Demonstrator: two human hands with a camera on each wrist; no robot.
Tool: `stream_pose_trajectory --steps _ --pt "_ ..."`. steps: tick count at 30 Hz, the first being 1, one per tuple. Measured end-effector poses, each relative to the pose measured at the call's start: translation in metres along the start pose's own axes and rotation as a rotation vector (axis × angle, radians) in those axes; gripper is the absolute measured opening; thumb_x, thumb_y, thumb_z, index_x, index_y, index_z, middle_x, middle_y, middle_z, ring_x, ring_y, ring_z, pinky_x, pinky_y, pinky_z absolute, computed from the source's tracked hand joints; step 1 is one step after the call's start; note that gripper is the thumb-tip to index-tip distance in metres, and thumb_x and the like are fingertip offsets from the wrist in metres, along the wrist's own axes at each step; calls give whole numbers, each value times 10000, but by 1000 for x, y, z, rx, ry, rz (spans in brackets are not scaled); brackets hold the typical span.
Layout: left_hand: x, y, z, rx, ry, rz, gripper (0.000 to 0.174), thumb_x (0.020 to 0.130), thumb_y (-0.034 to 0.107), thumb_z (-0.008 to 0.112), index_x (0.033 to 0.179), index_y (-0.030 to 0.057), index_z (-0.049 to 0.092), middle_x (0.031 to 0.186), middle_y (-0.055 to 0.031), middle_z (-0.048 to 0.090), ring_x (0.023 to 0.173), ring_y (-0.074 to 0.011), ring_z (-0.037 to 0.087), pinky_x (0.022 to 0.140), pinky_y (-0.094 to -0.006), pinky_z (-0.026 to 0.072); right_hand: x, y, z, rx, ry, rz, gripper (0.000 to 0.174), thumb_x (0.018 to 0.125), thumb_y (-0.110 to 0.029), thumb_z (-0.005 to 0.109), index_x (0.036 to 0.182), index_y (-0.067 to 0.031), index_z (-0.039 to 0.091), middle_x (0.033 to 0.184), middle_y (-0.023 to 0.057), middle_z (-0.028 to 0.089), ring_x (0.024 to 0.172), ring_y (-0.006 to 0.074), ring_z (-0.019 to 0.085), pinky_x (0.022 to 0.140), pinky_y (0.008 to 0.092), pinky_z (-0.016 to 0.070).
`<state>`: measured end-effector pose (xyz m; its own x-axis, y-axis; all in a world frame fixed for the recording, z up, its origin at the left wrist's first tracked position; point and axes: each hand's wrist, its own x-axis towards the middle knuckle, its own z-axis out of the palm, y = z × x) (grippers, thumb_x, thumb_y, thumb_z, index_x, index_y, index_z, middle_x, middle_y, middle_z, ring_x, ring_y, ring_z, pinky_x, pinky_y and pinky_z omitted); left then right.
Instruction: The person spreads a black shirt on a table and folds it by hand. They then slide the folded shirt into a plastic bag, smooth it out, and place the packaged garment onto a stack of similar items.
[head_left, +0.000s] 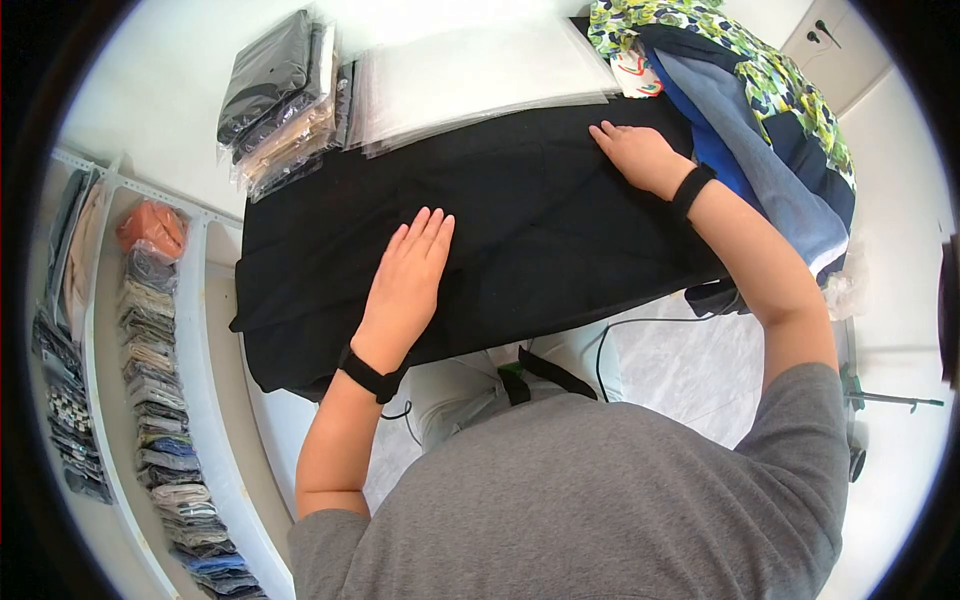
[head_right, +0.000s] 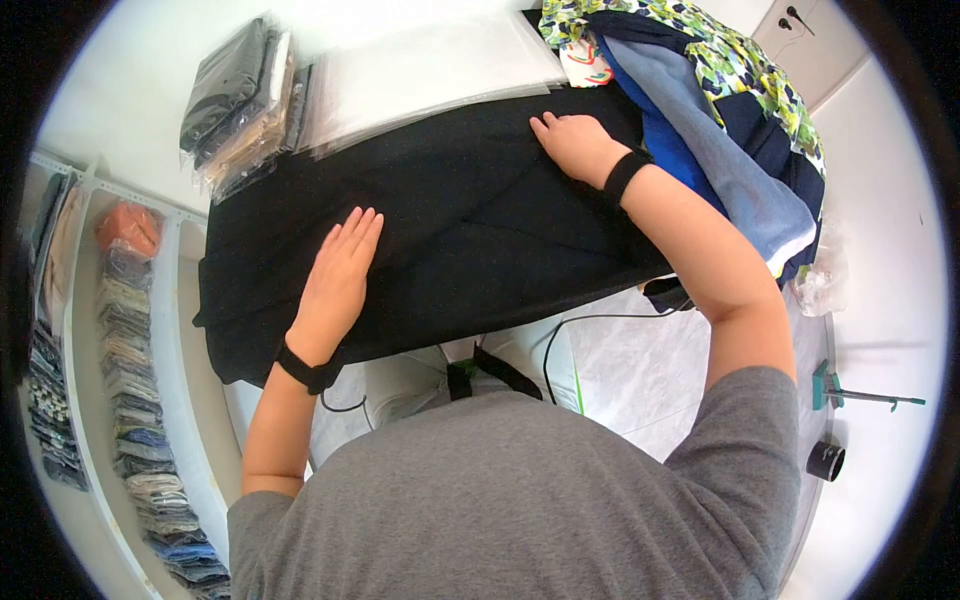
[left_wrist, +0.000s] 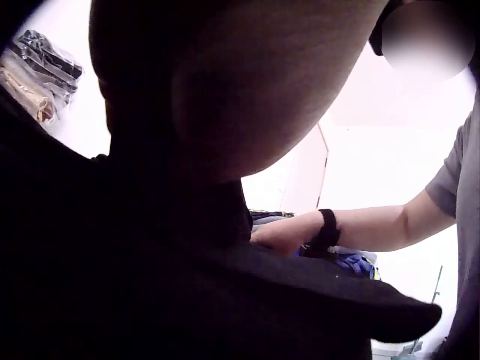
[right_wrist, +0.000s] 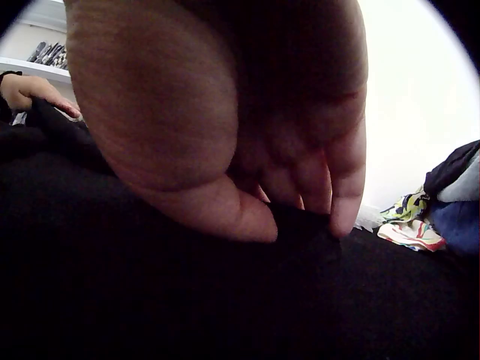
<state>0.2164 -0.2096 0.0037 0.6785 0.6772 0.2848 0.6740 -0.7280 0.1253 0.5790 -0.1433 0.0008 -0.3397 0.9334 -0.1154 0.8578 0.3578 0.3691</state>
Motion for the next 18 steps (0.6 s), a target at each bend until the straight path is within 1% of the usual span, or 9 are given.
stream_pose_trajectory --steps 2,6,8,10,12,13,14,17,18 --pt "-3 3 -11 144 -60 58 539 792 -102 416 1317 19 430 1342 -180 461 1292 -288 397 1071 -440 294 1 0 3 -12 9 4 579 786 -9 536 1344 -5 384 1349 192 453 1147 264 544 925 323 469" --pt "-22 5 -21 175 -175 22 560 778 -78 463 1328 14 418 1376 -183 421 1311 -294 369 1077 -450 279 0 0 5 -9 30 4 576 784 -9 537 1339 -4 387 1338 194 463 1139 265 550 921 324 472" --pt "-24 13 -33 365 -176 -174 607 760 -45 513 1351 23 393 1420 -183 359 1338 -320 317 1079 -450 272 0 0 4 4 22 -3 575 782 -5 536 1337 -3 388 1332 194 468 1142 265 548 922 325 472" --pt "-12 27 -43 82 -74 -118 656 782 85 592 1380 5 335 1456 -179 302 1353 -356 273 1079 -481 253 1 -1 3 8 19 -1 575 782 -3 535 1338 -2 386 1333 195 467 1146 268 545 921 326 472" --pt "-14 37 -37 69 -78 -19 712 795 269 639 1386 21 330 1452 -150 316 1337 -324 300 1052 -475 294 1 1 3 4 22 -4 576 782 -2 533 1338 -2 385 1335 195 466 1150 270 543 921 328 473" --pt "-23 33 -24 77 -183 -42 734 824 395 610 1393 29 324 1463 -147 300 1349 -316 282 1060 -477 282 1 2 6 16 37 -9 588 772 10 537 1340 -4 384 1334 194 467 1154 275 538 926 332 469" --pt "-28 30 -19 16 -327 -86 702 858 402 575 1398 33 319 1468 -152 290 1366 -313 254 1076 -480 256 1 2 4 28 52 -13 601 762 22 541 1341 -7 384 1333 193 468 1158 281 534 931 336 465" --pt "-37 20 -21 -72 -303 -106 669 883 379 552 1403 35 309 1474 -156 279 1380 -314 228 1083 -483 248 0 6 -6 132 -39 -22 639 734 59 532 1349 -21 380 1354 198 442 1172 300 518 947 355 453" --pt "-40 18 -31 -225 -257 -146 637 887 320 558 1401 33 315 1477 -163 273 1384 -319 223 1094 -458 232 -2 9 -13 124 -32 -30 639 734 59 532 1349 -21 380 1354 198 442 1172 300 518 947 355 453"
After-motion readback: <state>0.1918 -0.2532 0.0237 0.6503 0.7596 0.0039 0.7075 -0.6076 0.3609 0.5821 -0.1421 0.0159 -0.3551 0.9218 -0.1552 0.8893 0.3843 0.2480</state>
